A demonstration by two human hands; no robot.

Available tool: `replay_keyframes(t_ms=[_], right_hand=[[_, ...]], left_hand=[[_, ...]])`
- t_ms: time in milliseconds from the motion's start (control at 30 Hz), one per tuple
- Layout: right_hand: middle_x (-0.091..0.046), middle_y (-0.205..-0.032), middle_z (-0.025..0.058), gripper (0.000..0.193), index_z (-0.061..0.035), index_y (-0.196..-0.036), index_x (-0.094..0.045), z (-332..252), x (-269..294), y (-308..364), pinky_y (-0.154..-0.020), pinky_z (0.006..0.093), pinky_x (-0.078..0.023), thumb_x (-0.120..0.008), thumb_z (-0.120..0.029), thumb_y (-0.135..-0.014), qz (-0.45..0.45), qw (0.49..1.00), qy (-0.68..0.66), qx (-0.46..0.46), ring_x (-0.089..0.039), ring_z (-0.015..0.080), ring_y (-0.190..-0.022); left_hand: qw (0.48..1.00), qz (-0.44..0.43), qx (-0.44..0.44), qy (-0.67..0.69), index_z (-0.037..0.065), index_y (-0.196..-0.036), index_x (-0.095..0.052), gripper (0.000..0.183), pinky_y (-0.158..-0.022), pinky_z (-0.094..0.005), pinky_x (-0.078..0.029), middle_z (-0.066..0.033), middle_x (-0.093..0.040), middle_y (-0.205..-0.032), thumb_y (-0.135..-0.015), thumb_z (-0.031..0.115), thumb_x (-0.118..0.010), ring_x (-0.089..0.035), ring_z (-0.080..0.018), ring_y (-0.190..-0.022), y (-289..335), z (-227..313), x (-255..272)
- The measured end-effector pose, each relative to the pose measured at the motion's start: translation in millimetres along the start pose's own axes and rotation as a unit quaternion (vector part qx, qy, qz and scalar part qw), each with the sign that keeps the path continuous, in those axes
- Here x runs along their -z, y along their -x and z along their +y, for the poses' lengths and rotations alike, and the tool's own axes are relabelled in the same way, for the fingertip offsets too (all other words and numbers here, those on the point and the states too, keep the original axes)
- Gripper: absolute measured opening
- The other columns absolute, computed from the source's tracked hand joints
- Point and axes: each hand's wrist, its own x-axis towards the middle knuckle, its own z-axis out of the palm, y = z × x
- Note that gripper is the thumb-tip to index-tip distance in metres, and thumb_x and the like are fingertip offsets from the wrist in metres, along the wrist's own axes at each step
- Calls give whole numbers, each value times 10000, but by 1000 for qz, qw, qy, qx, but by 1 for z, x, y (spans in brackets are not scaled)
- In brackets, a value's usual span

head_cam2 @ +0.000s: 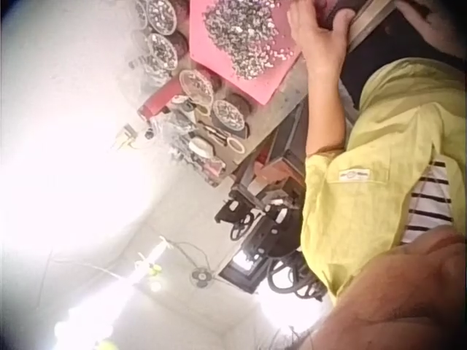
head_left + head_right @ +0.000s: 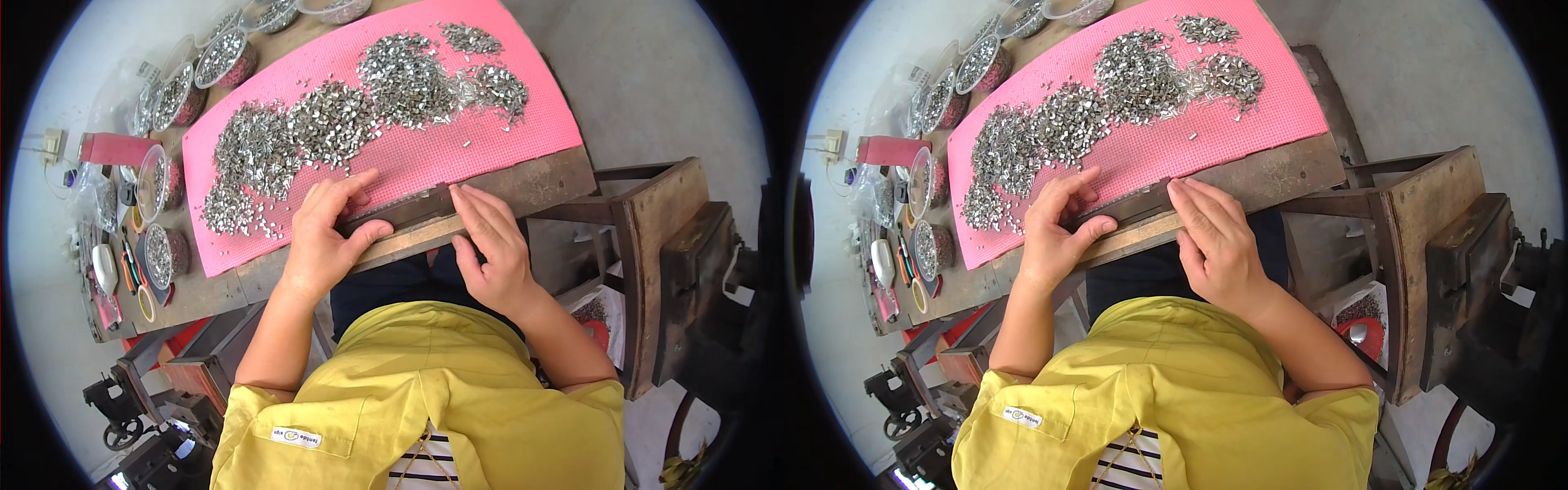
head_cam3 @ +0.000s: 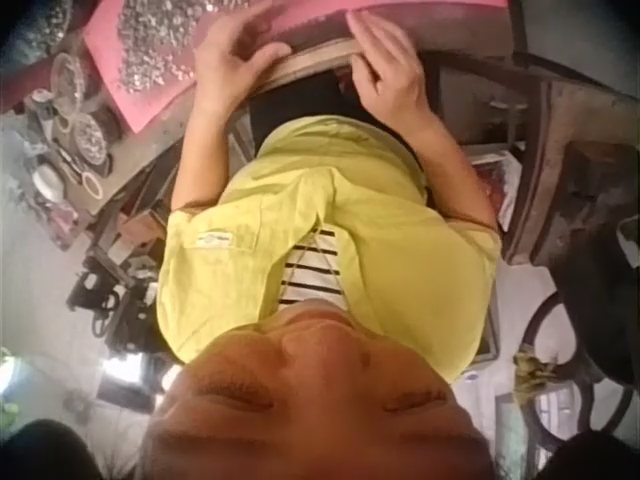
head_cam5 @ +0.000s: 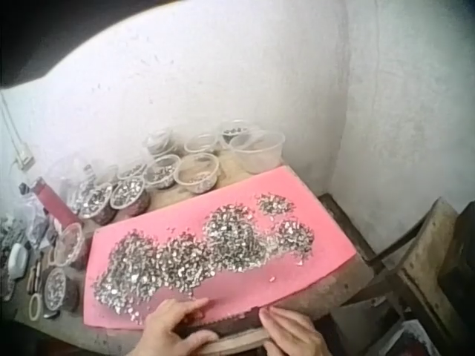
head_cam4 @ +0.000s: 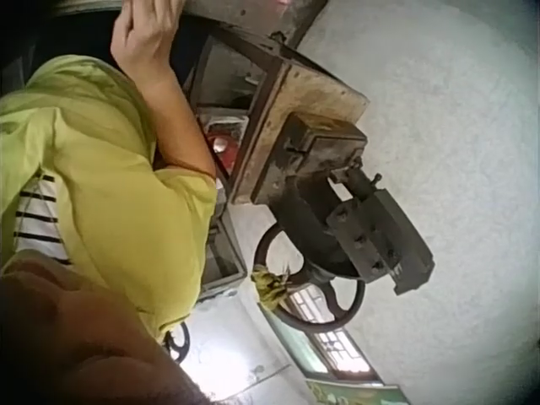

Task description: The person places small U-shaped metal clips one by one into an assembly jig by hand.

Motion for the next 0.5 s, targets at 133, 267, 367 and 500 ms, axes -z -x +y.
replay_keyframes(t_ms=[133, 267, 367, 500], right_hand=[[-721, -1204, 164, 518, -5, -1272, -676, 1, 4, -1, -968, 402, -521, -661, 111, -768, 35, 999, -22, -1, -694, 317, -1125], [-747, -1141, 146, 465, -17, -1196, -706, 4, 3, 7, -926, 394, -541, -667, 136, -758, 62, 996, -60, -17, -723, 309, -1058], [-755, -1098, 138, 420, -32, -1153, -711, -3, 0, 2, -902, 375, -546, -667, 142, -774, 93, 993, -66, -36, -733, 298, -1013], [-753, -1049, 130, 385, -42, -1134, -713, -1, 3, -13, -855, 385, -540, -674, 121, -787, 90, 995, -20, -33, -727, 298, -931]], left_hand=[[995, 38, -76, -46, 106, -1374, -639, 725, -743, -352, -514, -62, -676, -938, -703, 163, -908, -607, -240, -831, 7, 3, -5], [992, 55, -109, -35, 93, -1424, -599, 791, -731, -353, -514, -75, -701, -945, -693, 107, -902, -609, -259, -798, 19, 9, -13], [976, 122, -167, -62, 65, -1375, -624, 751, -722, -355, -509, -88, -707, -940, -675, 80, -899, -612, -270, -784, 20, 2, -25], [969, 131, -181, -104, 83, -1276, -688, 601, -718, -380, -508, -86, -699, -918, -706, 88, -878, -627, -280, -790, 13, 7, -23]])
